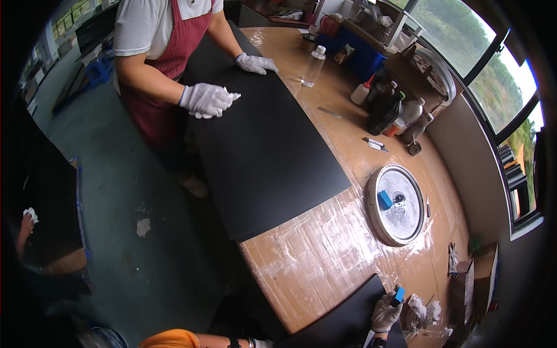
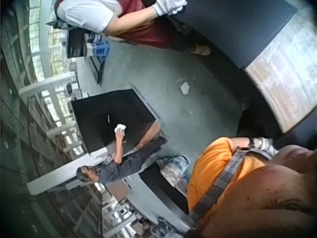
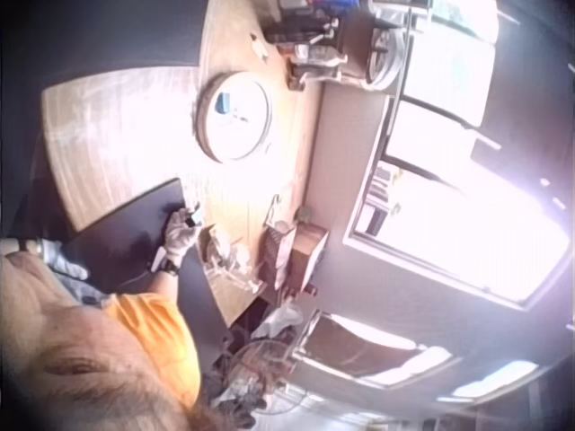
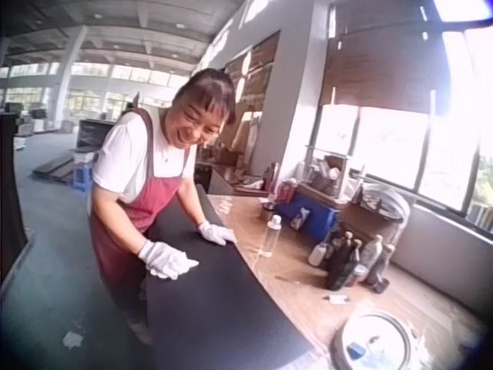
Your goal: The recorder cleans and inspects black furniture panels using a cloth and a spray bottle.
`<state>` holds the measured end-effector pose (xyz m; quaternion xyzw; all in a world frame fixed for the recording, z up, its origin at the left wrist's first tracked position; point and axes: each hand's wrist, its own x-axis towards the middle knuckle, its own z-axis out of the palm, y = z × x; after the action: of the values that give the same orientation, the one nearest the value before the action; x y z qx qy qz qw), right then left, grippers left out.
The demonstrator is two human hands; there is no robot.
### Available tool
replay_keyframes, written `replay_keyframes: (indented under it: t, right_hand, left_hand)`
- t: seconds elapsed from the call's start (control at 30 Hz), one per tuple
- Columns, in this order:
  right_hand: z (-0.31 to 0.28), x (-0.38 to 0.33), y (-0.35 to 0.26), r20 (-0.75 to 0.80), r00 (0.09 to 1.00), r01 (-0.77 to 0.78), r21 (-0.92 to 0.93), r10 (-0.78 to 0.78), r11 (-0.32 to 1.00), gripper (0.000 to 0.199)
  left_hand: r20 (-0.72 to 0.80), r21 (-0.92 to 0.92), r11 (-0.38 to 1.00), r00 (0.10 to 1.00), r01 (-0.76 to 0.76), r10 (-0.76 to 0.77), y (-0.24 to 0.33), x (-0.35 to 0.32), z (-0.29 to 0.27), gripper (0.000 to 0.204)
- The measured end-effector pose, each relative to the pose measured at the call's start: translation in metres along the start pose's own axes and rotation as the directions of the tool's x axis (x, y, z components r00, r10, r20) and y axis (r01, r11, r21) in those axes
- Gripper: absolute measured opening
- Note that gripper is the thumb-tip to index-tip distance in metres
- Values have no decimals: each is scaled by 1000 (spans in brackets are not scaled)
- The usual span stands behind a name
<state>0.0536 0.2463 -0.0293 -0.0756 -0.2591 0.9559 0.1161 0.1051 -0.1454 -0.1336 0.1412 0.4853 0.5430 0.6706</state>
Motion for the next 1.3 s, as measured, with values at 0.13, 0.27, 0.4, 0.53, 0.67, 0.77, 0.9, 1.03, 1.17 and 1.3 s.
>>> replay_keyframes:
  t: [0.13, 0.27, 0.4, 0.53, 0.67, 0.77, 0.9, 1.03, 1.17, 1.3]
  right_hand:
    - [2, 2, 1, -23, 1000, 3, 0, -3, 1000, 68]
    - [-2, 3, 0, -5, 1000, 14, 5, -14, 1000, 66]
    - [3, 2, 4, -71, 997, -39, 64, 44, 997, 65]
    - [10, -5, 4, -165, 985, -36, 42, 42, 999, 60]
    - [5, 0, 2, -56, 998, -22, 32, 23, 999, 58]
    - [6, 2, -1, 44, 998, -55, 38, 54, 998, 62]
    - [3, 3, -4, 28, 998, -67, 87, 64, 994, 63]
    - [13, 8, -3, -53, 995, -75, 83, 80, 994, 58]
    - [21, 17, -3, -42, 979, -198, 2, 198, 980, 53]
    - [45, 16, 0, -132, 953, -292, -159, 273, 943, 50]
  left_hand:
    - [11, 5, 1000, 1000, 2, -2, -1, 2, -2, 63]
    - [17, 23, 1000, 1000, -5, 4, 1, 5, -5, 63]
    - [2, 43, 999, 1000, -3, 3, 1, 5, -8, 62]
    - [-3, 81, 997, 1000, -19, 19, -10, 9, 6, 62]
    - [12, 134, 989, 998, -55, 54, -27, 21, 26, 61]
    - [49, 214, 967, 990, -141, 134, -50, 39, 47, 61]
    - [-60, 224, 967, 989, -122, 138, 31, -10, 55, 79]
    - [-143, 295, 951, 980, -91, 138, 55, -26, 59, 51]
    - [-311, 267, 871, 818, -413, 483, 35, -13, 66, 49]
    - [-356, 234, 887, 814, -398, 459, 28, -14, 71, 47]
